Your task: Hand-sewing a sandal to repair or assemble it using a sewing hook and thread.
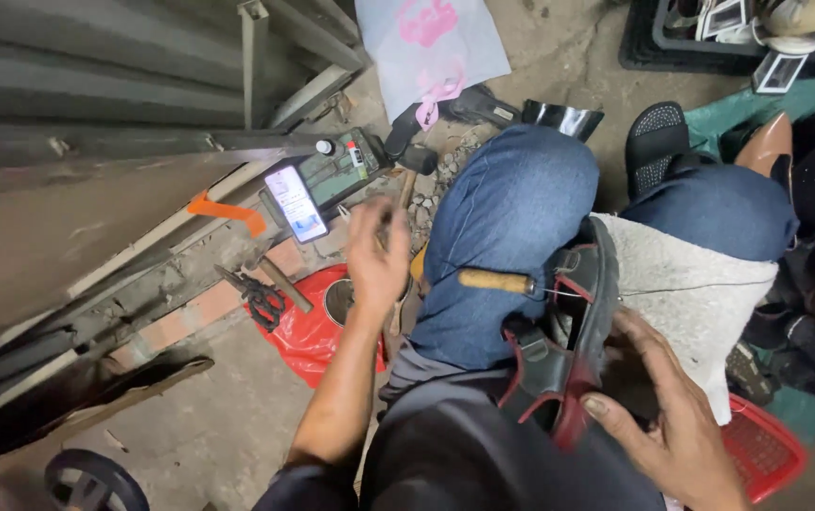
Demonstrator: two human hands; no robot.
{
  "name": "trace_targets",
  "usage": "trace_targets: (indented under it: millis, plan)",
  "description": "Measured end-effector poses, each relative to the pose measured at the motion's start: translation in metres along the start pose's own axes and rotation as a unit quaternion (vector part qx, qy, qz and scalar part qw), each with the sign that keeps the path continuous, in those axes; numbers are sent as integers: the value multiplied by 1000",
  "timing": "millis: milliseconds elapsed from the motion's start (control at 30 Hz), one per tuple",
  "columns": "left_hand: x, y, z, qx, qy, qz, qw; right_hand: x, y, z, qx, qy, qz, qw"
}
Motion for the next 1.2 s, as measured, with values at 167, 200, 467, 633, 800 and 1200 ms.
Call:
trace_targets:
  millis: [167,200,467,633,800,1200]
  plan:
    - [207,37,-55,-27,240,120,963,5,0,-1,6,-69,25,997]
    - [254,51,-74,-41,312,161,935,4,0,-1,5,-77,19,997]
    - [318,75,-82,-3,507,153,848,24,-7,4,11,-170,54,984]
    - [325,64,-81,-7,559,191,807,18,-8,4,8,-236,39,971]
    - [320,61,-76,-66,517,219,825,16,-6,7,0,-223,30,974]
    - [324,61,-85,-143,410,293,852,1,-1,10,7,-161,29,987]
Point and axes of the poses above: each hand's wrist, its own z-axis towards the middle knuckle, its own y-axis out of the back of the hand, x = y × z, the point moved 10 cm from there along z, towards the middle knuckle, and after that the axes turned 4 degrees about -y, right-handed, at the moved point
